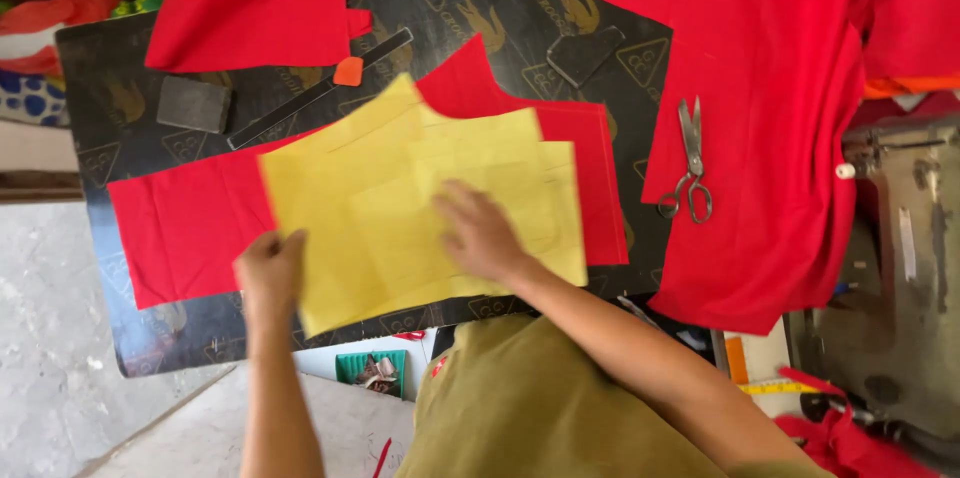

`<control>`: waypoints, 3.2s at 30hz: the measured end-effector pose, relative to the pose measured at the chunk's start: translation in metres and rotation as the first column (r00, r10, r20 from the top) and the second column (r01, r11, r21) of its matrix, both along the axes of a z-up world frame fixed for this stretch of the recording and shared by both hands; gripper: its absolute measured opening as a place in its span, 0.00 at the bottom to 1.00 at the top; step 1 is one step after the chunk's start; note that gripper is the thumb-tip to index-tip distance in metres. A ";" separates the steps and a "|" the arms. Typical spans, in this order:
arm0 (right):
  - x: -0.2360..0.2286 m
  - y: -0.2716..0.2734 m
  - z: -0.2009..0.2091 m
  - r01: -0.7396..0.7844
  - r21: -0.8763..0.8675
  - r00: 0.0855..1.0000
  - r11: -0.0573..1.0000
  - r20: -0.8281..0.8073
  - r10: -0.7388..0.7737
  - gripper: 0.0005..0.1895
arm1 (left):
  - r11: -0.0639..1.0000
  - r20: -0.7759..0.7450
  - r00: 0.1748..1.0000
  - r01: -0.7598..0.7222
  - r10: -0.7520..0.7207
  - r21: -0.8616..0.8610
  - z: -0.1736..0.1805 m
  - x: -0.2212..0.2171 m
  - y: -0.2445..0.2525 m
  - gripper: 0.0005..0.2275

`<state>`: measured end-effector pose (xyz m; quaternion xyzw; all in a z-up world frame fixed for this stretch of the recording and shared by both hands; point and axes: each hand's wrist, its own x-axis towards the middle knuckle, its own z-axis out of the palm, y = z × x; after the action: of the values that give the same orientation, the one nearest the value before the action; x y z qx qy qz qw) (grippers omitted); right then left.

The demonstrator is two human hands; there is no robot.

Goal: The person uses shears to cut a red fabric along a yellow paper pattern on a table. They remove the cut pieces and the pattern, then fold the remaining fabric and place it on a sewing machine.

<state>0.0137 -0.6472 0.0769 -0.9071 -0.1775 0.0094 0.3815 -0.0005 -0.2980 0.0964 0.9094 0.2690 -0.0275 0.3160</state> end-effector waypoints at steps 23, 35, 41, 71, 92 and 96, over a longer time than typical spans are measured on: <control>-0.065 -0.020 -0.013 0.675 0.056 0.545 0.736 -0.710 -0.446 0.32 | 0.949 0.472 0.824 0.256 -0.314 0.185 -0.015 -0.016 -0.127 0.25; -0.050 -0.021 -0.003 0.787 0.310 0.558 0.534 -0.727 -0.400 0.48 | 0.757 0.008 0.960 0.226 -0.280 -0.613 0.053 0.012 -0.094 0.18; -0.028 -0.016 0.077 0.545 0.791 0.813 0.277 -0.580 0.057 0.40 | 0.820 -0.004 0.962 0.230 -0.273 -0.525 0.154 0.013 -0.098 0.20; -0.092 -0.100 0.184 0.294 0.197 0.898 0.935 -0.393 -0.199 0.26 | 0.289 0.674 -0.023 0.892 -0.738 0.348 0.211 0.058 -0.255 0.13; -0.279 -0.386 0.170 0.327 0.786 0.629 0.525 0.234 -0.741 0.11 | -0.149 0.125 -0.082 0.601 -0.989 -0.785 0.126 -0.090 -0.606 0.11; -0.374 -0.454 0.131 0.403 0.577 -0.497 -0.711 -0.514 -0.699 0.09 | -0.125 0.079 -0.105 0.552 -0.991 -0.825 0.070 -0.091 -0.598 0.13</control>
<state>-0.3601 -1.1010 0.2076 -0.3027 0.6287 -0.5628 0.4432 -0.0919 -0.8960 0.1667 0.5884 -0.3601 -0.6133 0.3847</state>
